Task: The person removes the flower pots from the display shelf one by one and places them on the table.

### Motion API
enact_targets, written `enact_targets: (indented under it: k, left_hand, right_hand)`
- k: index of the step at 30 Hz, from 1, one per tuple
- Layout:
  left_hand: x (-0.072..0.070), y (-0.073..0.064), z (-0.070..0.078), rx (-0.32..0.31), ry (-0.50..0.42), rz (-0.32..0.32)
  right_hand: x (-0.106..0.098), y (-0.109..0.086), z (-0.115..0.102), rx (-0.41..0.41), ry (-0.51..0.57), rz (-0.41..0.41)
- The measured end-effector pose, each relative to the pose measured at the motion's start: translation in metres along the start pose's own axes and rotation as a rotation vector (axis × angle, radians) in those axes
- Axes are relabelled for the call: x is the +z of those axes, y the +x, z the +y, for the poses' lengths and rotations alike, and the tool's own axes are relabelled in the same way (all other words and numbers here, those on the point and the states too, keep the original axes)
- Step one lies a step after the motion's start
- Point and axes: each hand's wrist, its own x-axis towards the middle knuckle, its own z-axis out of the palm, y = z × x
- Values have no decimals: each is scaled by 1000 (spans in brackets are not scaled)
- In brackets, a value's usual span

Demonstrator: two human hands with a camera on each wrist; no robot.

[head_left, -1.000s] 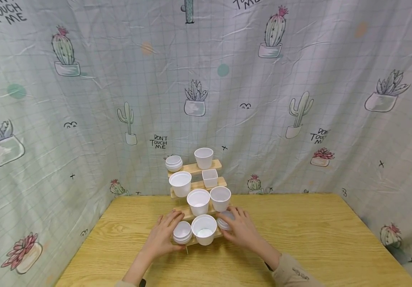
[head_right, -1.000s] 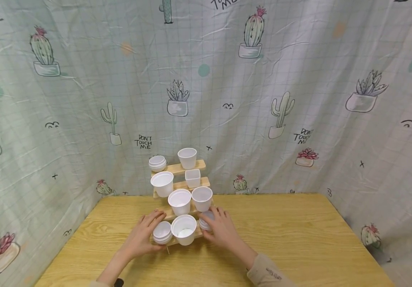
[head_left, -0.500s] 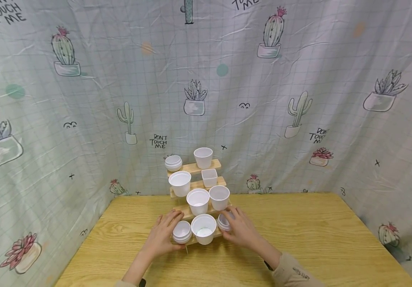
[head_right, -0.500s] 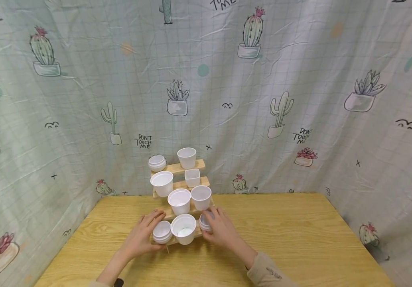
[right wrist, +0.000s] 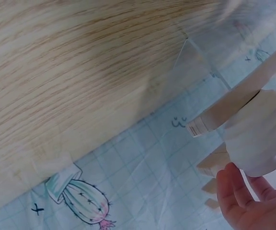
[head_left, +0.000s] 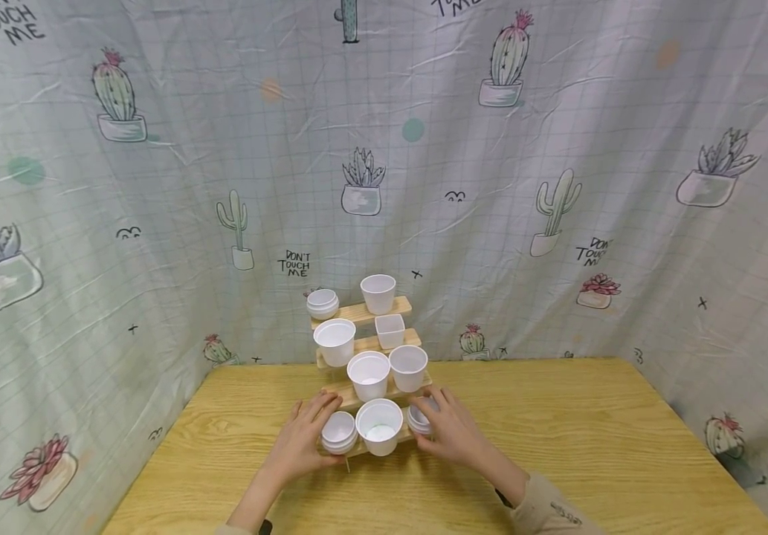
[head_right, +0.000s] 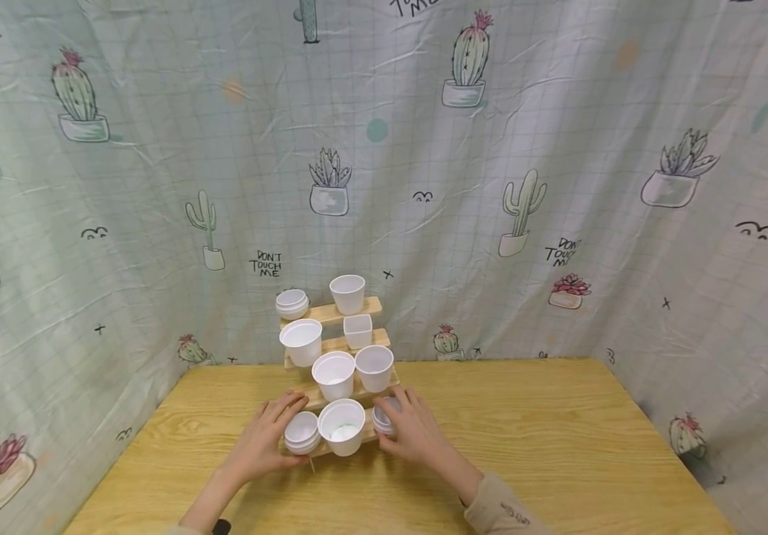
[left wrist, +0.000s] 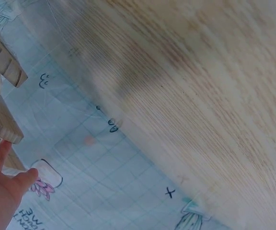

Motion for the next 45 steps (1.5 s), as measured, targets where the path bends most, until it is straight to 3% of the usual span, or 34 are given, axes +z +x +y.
enact_targets:
  k: [14, 23, 37, 45]
  left_hand:
    - [2, 0, 1, -8, -5, 19]
    - [2, 1, 3, 25, 34, 54]
    - [2, 0, 4, -1, 23, 38]
    - [1, 0, 2, -26, 8, -11]
  right_hand:
    - [4, -2, 4, -24, 6, 6]
    - [3, -5, 6, -17, 20, 0]
    - [-11, -12, 13, -57, -42, 10]
    - [-19, -18, 19, -50, -68, -5]
